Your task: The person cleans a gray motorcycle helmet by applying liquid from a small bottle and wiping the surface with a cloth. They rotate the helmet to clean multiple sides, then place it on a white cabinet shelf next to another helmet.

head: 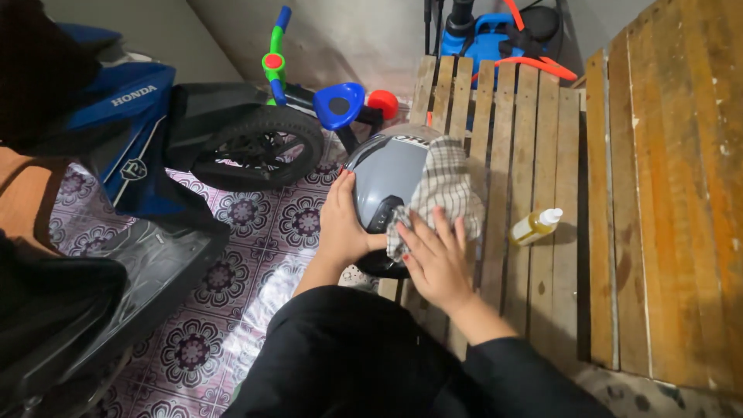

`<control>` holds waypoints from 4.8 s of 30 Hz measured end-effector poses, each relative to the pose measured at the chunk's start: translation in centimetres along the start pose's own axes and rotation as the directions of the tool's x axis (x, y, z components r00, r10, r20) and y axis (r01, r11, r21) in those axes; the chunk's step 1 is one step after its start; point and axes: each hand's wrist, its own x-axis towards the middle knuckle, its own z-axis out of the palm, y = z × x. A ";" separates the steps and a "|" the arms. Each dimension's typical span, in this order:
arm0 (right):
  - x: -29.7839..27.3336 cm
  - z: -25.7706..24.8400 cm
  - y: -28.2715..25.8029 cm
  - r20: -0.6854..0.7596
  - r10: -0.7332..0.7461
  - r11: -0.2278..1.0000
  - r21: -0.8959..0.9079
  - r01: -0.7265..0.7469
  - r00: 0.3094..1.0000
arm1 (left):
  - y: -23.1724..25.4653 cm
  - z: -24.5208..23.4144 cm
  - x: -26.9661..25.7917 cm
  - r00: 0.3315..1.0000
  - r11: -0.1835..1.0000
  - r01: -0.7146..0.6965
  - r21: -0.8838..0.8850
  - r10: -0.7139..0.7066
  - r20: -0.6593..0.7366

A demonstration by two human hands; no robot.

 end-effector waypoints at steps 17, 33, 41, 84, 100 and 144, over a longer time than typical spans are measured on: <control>8.3 3.3 6.3 -0.013 0.221 0.973 0.067 -0.219 0.975 | -3.4 0.0 -0.8 0.923 0.911 0.381 -0.160 -0.364 0.126; 1.8 6.0 9.6 -0.064 0.425 0.778 0.536 -0.328 0.903 | -3.4 1.5 -0.9 0.947 0.927 0.315 -0.205 -0.321 0.001; -0.3 3.8 1.4 -0.188 0.165 0.984 0.092 -0.150 0.968 | -2.8 3.5 -0.6 0.915 0.902 0.396 -0.174 -0.404 -0.012; 0.5 6.9 8.9 -0.082 0.425 0.895 0.187 -0.405 0.901 | 0.5 1.6 1.6 0.912 0.901 0.405 0.154 -0.411 0.006; -0.9 8.3 11.5 -0.134 0.423 0.900 0.173 -0.399 0.896 | -2.5 1.7 1.1 0.917 0.917 0.397 0.037 -0.398 0.039; -3.4 -1.1 8.3 0.111 0.420 0.423 0.854 -0.303 0.900 | 6.7 2.3 -0.4 0.969 0.926 0.207 0.317 -0.239 0.067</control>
